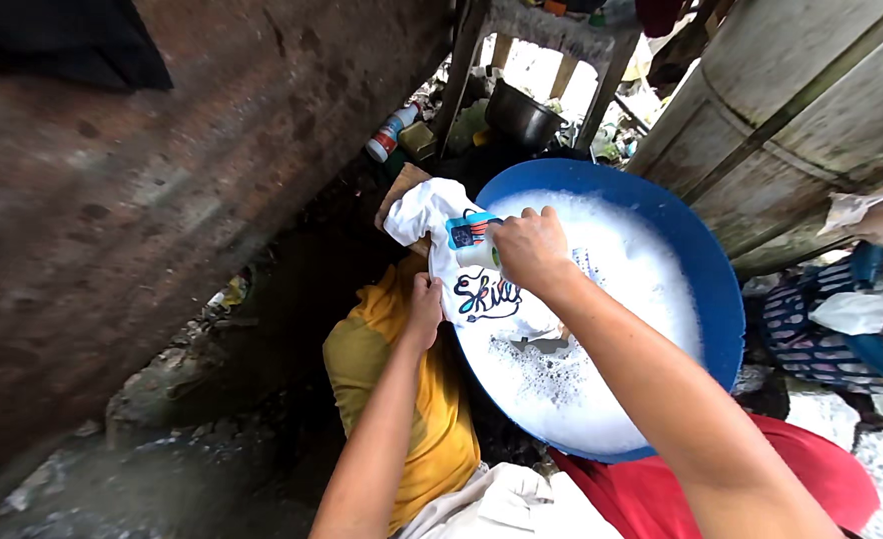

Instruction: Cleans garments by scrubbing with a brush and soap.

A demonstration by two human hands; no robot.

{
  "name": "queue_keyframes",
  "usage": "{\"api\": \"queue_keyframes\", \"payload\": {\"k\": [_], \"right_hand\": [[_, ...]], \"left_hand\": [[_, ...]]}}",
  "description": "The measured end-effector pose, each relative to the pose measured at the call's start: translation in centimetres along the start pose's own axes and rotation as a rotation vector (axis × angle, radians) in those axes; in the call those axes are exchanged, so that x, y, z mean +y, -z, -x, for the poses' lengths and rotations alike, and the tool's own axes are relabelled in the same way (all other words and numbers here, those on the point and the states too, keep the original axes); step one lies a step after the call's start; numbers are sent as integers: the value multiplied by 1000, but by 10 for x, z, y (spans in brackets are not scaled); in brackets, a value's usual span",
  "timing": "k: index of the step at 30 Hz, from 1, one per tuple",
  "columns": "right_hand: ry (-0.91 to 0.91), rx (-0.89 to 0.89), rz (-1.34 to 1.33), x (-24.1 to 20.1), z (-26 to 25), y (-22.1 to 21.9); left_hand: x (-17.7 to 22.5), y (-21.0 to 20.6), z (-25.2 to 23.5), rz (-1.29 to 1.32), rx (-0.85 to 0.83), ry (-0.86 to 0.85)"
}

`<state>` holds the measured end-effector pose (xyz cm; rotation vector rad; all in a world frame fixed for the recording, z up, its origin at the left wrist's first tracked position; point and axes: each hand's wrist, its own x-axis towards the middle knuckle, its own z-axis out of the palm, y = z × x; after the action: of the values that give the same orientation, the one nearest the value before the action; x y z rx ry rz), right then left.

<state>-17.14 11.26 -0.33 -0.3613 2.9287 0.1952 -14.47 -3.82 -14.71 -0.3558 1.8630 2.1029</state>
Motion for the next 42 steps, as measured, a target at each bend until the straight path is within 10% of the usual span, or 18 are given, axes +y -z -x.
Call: {"api": "queue_keyframes", "payload": {"k": [6,12,17,26,42], "right_hand": [[-58,-5,-103,22,-1,-13],[-297,42,-758,65,16,-70],[-535,174,-1472,89,65,-98],[-717,486,-1845,146,175,-98],[-533,946,-1981,173,213,-83]], "left_hand": [[1,0,1,-50,16,6],[12,7,9,-294,-121,16],[20,11,19,-576,-354,-50],[21,-1,23,-1070,-343,-284],[5,-13,18,-517,-11,-423]]}}
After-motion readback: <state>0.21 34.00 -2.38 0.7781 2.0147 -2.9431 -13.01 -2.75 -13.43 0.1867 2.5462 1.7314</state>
